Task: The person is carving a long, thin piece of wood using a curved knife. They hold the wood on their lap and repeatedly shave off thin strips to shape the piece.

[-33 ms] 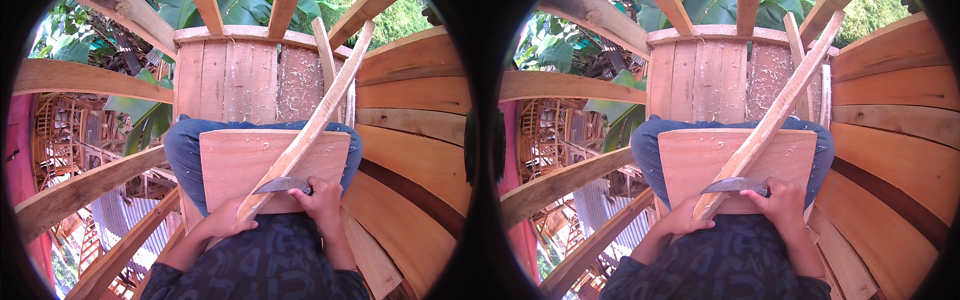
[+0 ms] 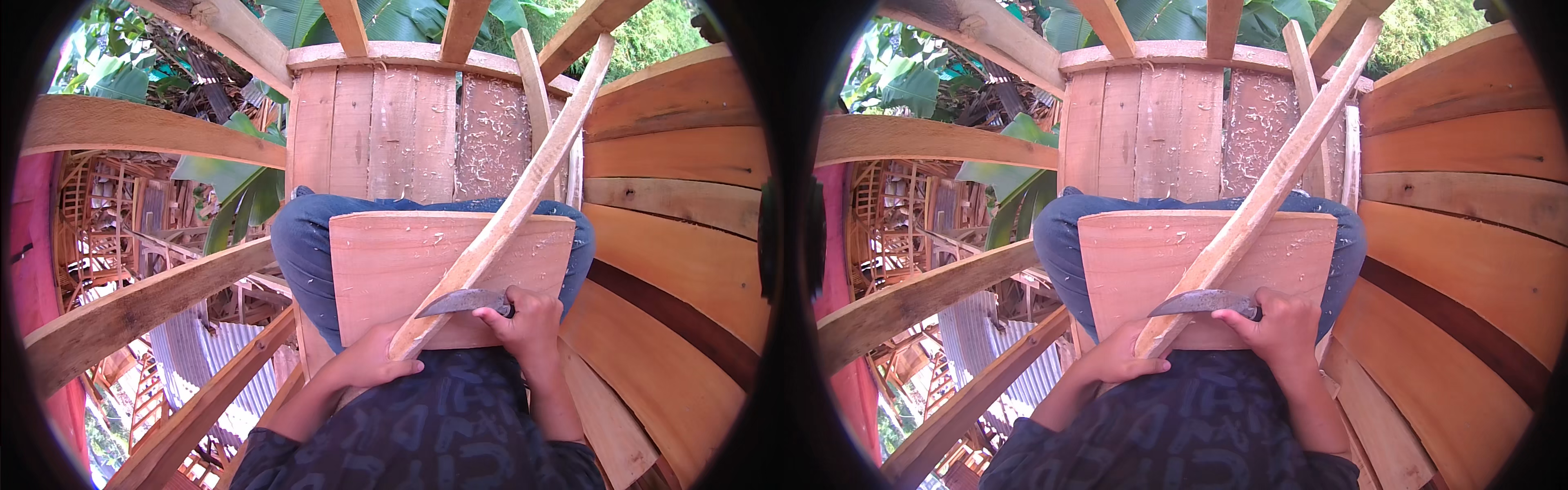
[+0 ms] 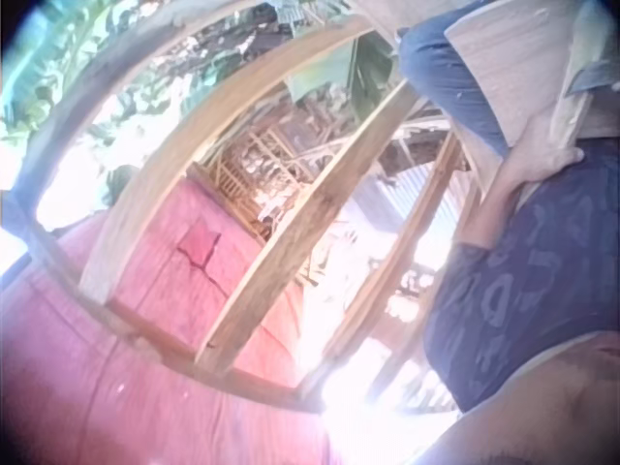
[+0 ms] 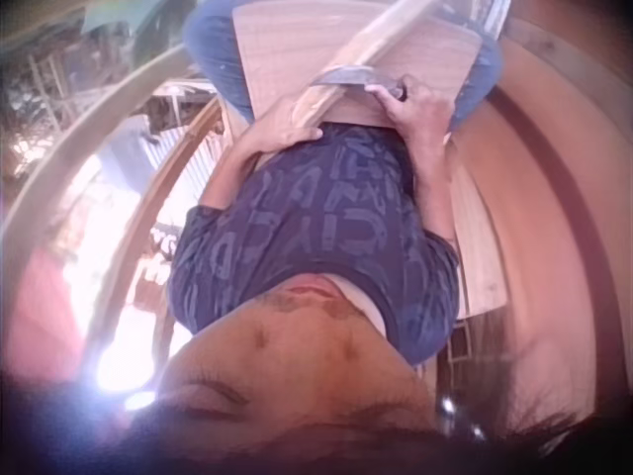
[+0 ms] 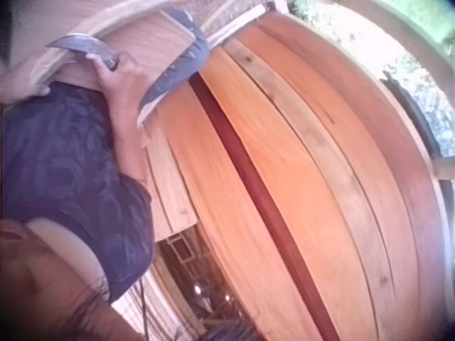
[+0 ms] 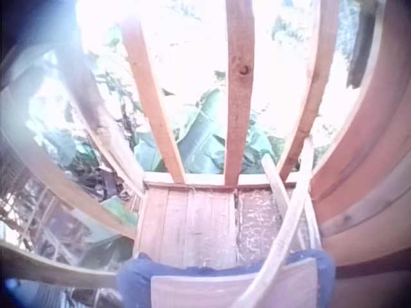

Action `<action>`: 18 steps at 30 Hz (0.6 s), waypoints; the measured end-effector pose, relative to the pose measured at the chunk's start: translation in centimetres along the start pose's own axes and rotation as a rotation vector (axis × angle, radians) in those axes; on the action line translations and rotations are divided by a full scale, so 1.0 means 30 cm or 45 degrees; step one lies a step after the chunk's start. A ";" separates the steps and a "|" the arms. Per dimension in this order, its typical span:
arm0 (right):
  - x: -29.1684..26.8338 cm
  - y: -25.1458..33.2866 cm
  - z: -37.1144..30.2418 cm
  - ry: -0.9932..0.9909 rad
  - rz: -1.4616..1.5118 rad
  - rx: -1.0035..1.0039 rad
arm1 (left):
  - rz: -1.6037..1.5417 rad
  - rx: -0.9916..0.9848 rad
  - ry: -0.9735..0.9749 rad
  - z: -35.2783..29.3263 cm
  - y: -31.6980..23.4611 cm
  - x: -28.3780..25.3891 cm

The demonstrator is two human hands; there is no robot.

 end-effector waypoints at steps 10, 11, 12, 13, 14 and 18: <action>-0.076 -0.179 0.121 -0.291 -0.033 0.224 | 0.010 0.075 0.010 0.014 -0.021 0.013; -0.127 -0.263 0.157 -0.344 0.008 0.430 | 0.014 0.094 0.022 0.013 -0.027 0.012; -0.186 -0.347 0.179 -0.405 0.055 0.637 | -0.007 0.086 0.034 0.010 -0.019 0.009; -0.236 -0.405 0.182 -0.390 0.108 0.693 | -0.032 0.079 0.037 0.000 -0.001 0.009; -0.280 -0.431 0.171 -0.369 0.152 0.749 | -0.066 0.069 0.040 -0.005 0.012 0.012; -0.253 -0.277 0.093 -0.141 0.087 0.541 | -0.049 0.025 0.031 0.007 0.017 0.011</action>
Point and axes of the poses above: each hand's wrist, its own z-axis towards the middle knuckle, its own x-axis out of the palm, y = z × x, the point moved 7 cm from there along z, towards the middle knuckle, and after that the axes turned 13 degrees about x, right-handed, at the moved point
